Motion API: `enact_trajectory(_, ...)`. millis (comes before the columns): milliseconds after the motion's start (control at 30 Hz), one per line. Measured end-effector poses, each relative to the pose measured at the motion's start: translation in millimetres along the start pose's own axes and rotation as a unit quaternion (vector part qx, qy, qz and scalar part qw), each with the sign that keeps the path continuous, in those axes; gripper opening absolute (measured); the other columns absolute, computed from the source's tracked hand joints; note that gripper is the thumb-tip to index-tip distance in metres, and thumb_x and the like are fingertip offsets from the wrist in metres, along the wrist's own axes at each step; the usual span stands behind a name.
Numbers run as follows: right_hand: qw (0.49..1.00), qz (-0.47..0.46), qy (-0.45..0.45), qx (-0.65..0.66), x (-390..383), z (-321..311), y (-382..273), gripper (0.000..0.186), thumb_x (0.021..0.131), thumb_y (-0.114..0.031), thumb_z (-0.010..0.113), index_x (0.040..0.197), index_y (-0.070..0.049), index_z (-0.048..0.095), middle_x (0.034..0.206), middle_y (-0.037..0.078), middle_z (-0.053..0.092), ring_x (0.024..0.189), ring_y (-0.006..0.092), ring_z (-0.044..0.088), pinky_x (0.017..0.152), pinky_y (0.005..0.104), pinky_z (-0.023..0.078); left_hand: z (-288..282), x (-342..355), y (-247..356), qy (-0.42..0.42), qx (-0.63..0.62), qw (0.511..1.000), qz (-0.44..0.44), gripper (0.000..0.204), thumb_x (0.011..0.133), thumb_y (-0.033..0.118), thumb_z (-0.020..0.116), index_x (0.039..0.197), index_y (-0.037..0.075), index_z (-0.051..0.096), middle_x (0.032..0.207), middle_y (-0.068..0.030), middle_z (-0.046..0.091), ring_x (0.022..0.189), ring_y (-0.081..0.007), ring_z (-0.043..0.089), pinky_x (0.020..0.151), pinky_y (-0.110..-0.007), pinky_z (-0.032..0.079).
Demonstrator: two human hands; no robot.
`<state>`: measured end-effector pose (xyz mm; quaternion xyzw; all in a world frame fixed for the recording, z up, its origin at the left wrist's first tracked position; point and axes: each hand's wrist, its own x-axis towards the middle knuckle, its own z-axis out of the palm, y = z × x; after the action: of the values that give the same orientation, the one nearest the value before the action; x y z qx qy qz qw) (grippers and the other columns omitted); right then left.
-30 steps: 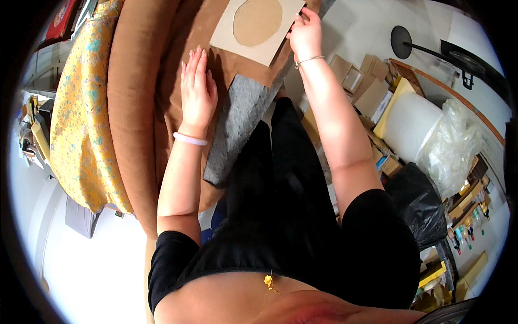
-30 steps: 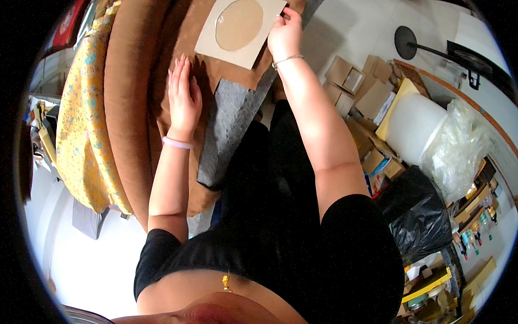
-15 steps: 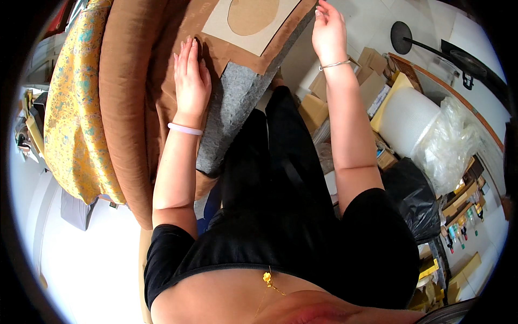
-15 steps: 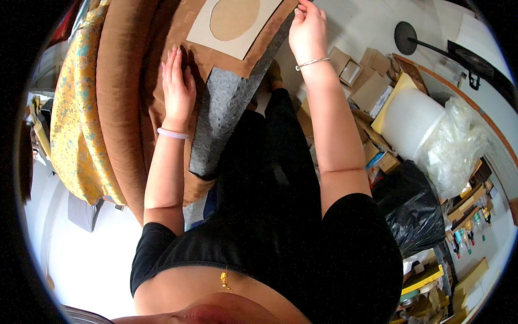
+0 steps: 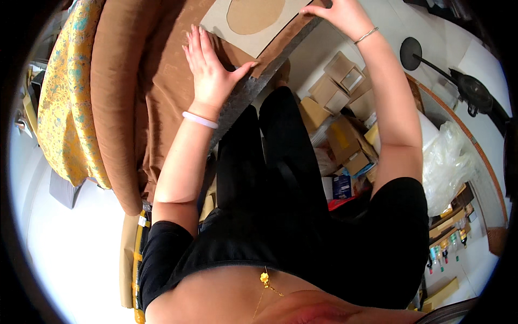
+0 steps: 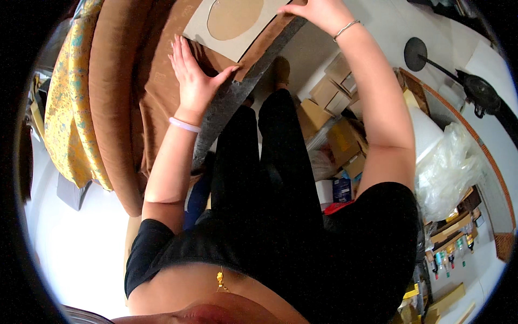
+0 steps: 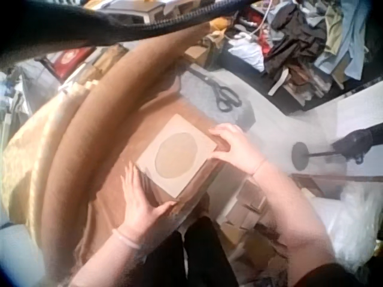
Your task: The person places a circular cardboard template on a brown fabric roll, cuts around it with scissors, and then irons the cut piece on a table. The person handles the template, fabric, scissors, and iron during the process.
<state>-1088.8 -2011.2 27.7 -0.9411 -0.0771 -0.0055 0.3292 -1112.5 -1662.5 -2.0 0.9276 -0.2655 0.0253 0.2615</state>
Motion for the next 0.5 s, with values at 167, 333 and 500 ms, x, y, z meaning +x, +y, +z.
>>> enact_trajectory(167,0.994,0.014,-0.106,0.014,11.3,-11.4,0.5,0.067,0.077,-0.022,0.087,0.136,-0.004,0.062,0.128,0.015,0.057,0.125,0.0346,0.053,0.109,0.0411,0.044,19.0,-17.5,39.7,-0.004,0.062,0.990,-0.129,0.121,0.074,0.056,0.087,0.153,-0.013,0.027,0.161,-0.0331,0.028,0.151,-0.0493,0.025,0.124,-0.062,0.018)
enact_trajectory(333,0.991,0.007,-0.121,0.047,19.6,-13.8,9.1,0.064,0.080,-0.021,0.085,0.137,-0.005,0.061,0.125,0.014,0.057,0.122,0.0340,0.054,0.107,0.0404,0.045,31.2,-26.6,62.4,0.001,0.057,0.982,-0.178,0.109,0.079,0.056,0.083,0.154,-0.006,0.034,0.164,-0.0274,0.028,0.153,-0.0463,0.024,0.124,-0.063,0.016)
enact_trajectory(500,0.987,0.043,-0.136,0.069,22.9,-13.6,6.2,0.062,0.083,-0.023,0.083,0.139,-0.007,0.061,0.125,0.014,0.056,0.120,0.0348,0.055,0.106,0.0400,0.045,41.5,-27.2,68.2,0.021,0.040,0.976,-0.212,0.093,0.084,0.049,0.082,0.154,0.003,0.041,0.164,-0.0225,0.030,0.154,-0.0444,0.024,0.123,-0.067,0.014)
